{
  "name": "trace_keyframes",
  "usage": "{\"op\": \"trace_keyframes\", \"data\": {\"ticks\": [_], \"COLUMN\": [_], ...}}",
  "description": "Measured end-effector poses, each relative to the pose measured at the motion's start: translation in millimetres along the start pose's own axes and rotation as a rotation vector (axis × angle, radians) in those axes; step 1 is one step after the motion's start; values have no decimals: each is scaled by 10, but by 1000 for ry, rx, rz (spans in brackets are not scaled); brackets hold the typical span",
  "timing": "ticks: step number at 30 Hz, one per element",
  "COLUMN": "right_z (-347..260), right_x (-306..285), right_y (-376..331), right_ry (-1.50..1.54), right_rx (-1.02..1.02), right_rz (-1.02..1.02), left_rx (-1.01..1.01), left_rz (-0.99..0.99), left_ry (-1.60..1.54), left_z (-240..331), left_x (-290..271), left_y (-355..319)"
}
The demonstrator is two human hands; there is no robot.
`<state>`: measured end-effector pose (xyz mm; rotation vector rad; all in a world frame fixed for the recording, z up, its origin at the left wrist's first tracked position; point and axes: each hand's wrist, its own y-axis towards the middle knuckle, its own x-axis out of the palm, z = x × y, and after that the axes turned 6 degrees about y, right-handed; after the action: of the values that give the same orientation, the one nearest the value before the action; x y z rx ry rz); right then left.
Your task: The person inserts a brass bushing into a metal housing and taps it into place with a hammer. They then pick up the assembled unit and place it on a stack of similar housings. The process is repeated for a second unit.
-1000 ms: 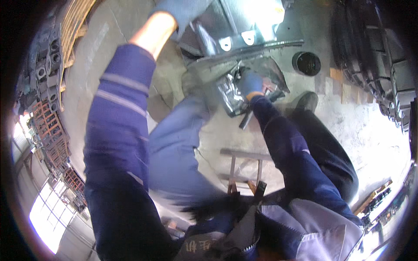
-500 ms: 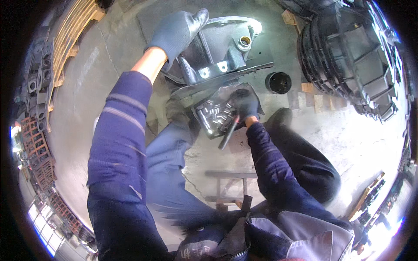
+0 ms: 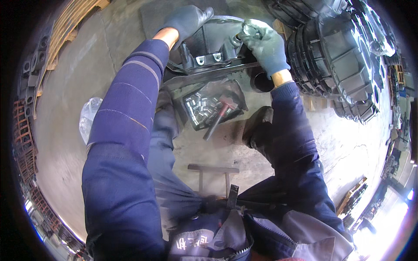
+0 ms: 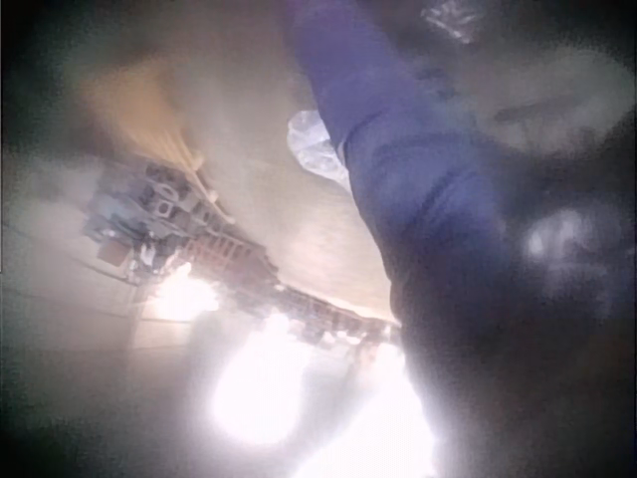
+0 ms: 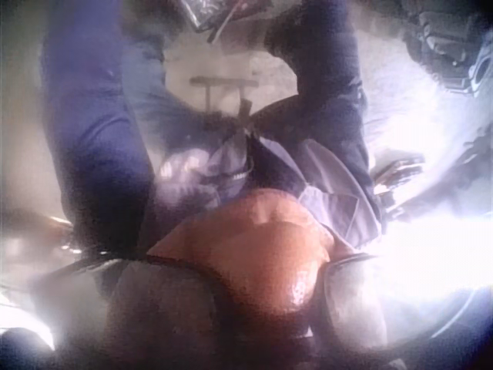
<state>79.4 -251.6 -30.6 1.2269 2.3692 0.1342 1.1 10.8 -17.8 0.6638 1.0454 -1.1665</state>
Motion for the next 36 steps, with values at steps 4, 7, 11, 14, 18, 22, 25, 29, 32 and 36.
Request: {"op": "trace_keyframes", "data": {"ticks": [4, 7, 11, 14, 18, 22, 25, 29, 32, 36], "right_z": [8, 53, 270, 491, 773, 1262, 1540, 1373, 798, -9], "right_x": [44, 46, 192, 577, 1271, 1735, 1767, 1289, 761, 58], "right_y": [3, -51, -586, -1707, -3404, -3880, -3584, -3240, -3185, -2593], "right_ry": [-297, -433, -690, -255, 263, 843, 840, 918, 592, 555], "right_rx": [-132, -258, -149, 282, 1323, 1452, 1422, 966, 1218, 1159], "right_rz": [-48, -34, 34, 335, 190, 37, 20, 66, 52, 236], "left_rx": [50, 50, 80, 90, 29, 4, -20, -52, -90, -55], "left_rz": [63, 94, 91, 160, 118, 142, 60, 12, -24, 6], "left_ry": [-115, -108, 10, 146, 208, -10, -28, 19, -12, -67], "left_z": [-40, -48, -46, -29, 11, 53, 65, 48, 6, -73], "left_x": [72, 132, 141, 97, 48, 18, -6, -15, 28, 108], "left_y": [30, 91, 131, 123, 77, 16, -4, 0, 27, 76]}}
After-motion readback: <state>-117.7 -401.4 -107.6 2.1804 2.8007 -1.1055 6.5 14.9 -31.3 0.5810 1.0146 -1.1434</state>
